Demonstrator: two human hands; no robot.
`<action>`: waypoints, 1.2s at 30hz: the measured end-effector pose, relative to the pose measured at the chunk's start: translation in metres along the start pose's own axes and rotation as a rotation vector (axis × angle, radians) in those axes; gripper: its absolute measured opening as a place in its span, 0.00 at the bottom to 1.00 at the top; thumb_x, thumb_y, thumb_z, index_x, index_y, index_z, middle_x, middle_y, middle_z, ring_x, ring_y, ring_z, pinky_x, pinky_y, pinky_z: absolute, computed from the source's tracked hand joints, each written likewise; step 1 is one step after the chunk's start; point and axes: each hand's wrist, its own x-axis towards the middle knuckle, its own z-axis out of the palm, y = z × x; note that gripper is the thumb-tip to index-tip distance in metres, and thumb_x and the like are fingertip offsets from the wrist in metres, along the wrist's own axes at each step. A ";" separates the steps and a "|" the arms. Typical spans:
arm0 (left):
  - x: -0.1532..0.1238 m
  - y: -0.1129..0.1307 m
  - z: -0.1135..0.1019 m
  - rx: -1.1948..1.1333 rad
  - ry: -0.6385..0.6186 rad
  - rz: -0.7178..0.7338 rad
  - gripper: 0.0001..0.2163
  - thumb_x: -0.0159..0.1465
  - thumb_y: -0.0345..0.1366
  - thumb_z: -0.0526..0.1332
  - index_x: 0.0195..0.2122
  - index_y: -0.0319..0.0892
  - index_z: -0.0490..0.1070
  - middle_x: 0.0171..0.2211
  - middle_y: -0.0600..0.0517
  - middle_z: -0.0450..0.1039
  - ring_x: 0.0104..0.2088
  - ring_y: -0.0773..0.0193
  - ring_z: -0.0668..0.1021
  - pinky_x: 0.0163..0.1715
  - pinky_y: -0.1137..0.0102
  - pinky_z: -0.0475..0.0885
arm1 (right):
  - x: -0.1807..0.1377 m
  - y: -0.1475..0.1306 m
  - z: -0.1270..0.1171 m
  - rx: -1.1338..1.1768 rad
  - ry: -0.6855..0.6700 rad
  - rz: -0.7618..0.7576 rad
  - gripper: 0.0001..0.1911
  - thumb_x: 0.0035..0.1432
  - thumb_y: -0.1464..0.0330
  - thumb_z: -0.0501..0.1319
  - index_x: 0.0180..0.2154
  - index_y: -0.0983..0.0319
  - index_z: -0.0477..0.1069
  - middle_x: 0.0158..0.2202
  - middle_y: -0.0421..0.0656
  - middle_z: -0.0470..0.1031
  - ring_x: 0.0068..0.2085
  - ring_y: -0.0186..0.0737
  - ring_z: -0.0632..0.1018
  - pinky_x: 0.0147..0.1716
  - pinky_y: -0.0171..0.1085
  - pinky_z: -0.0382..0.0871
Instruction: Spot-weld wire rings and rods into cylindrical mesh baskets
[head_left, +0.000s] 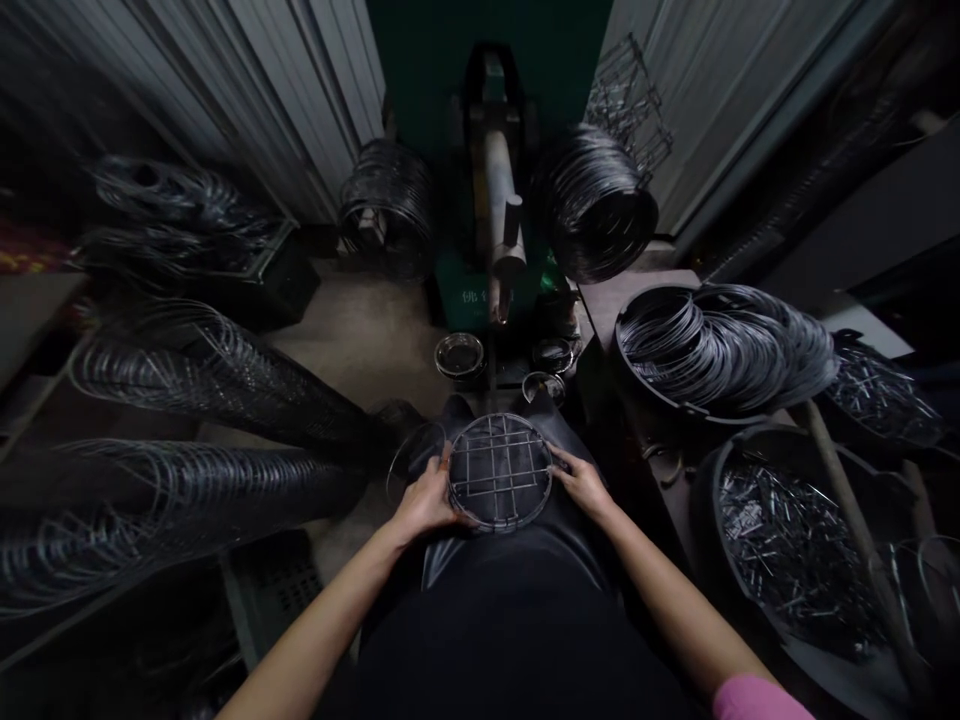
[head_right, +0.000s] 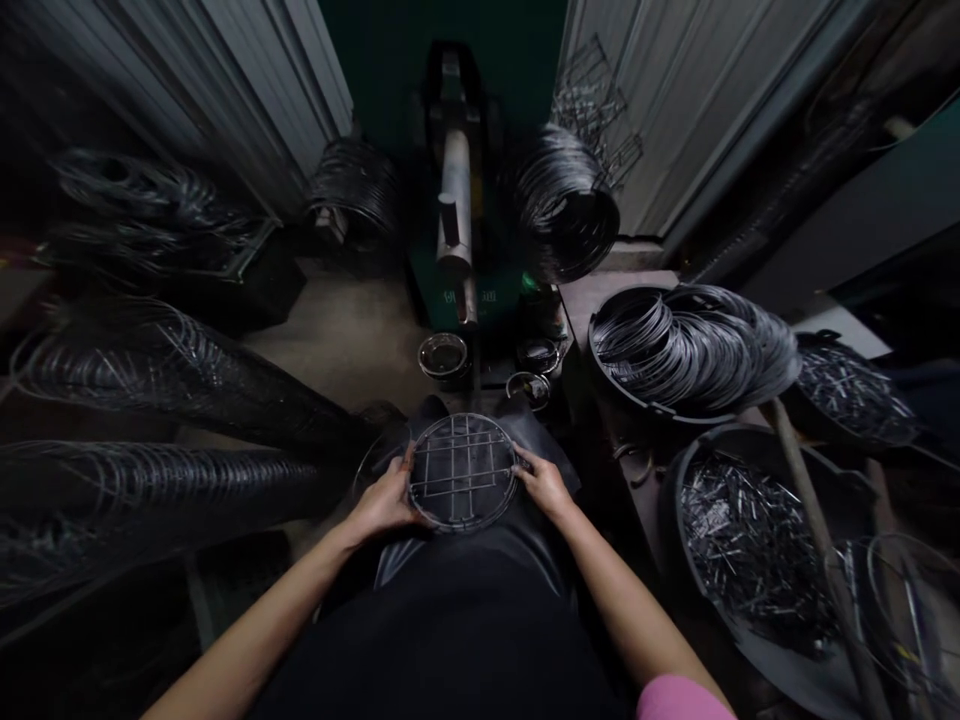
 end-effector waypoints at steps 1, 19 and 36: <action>0.000 -0.006 -0.006 -0.113 -0.028 0.030 0.56 0.34 0.43 0.73 0.64 0.41 0.47 0.55 0.40 0.60 0.53 0.44 0.67 0.50 0.58 0.65 | -0.001 0.000 -0.001 0.023 0.025 -0.002 0.20 0.50 0.64 0.62 0.47 0.59 0.74 0.48 0.44 0.76 0.51 0.48 0.74 0.55 0.47 0.64; 0.020 -0.007 -0.006 -0.586 0.114 0.044 0.33 0.54 0.52 0.59 0.57 0.38 0.63 0.58 0.44 0.63 0.59 0.51 0.65 0.60 0.58 0.55 | 0.003 -0.021 0.011 -0.091 0.167 -0.218 0.17 0.55 0.66 0.55 0.45 0.62 0.75 0.44 0.50 0.78 0.45 0.47 0.78 0.47 0.46 0.70; -0.004 0.009 -0.016 -0.189 -0.031 0.033 0.56 0.38 0.46 0.72 0.65 0.42 0.40 0.61 0.39 0.55 0.60 0.45 0.61 0.58 0.56 0.58 | -0.006 -0.017 0.004 0.082 0.030 -0.039 0.20 0.52 0.65 0.61 0.49 0.59 0.72 0.48 0.43 0.76 0.50 0.43 0.75 0.53 0.43 0.64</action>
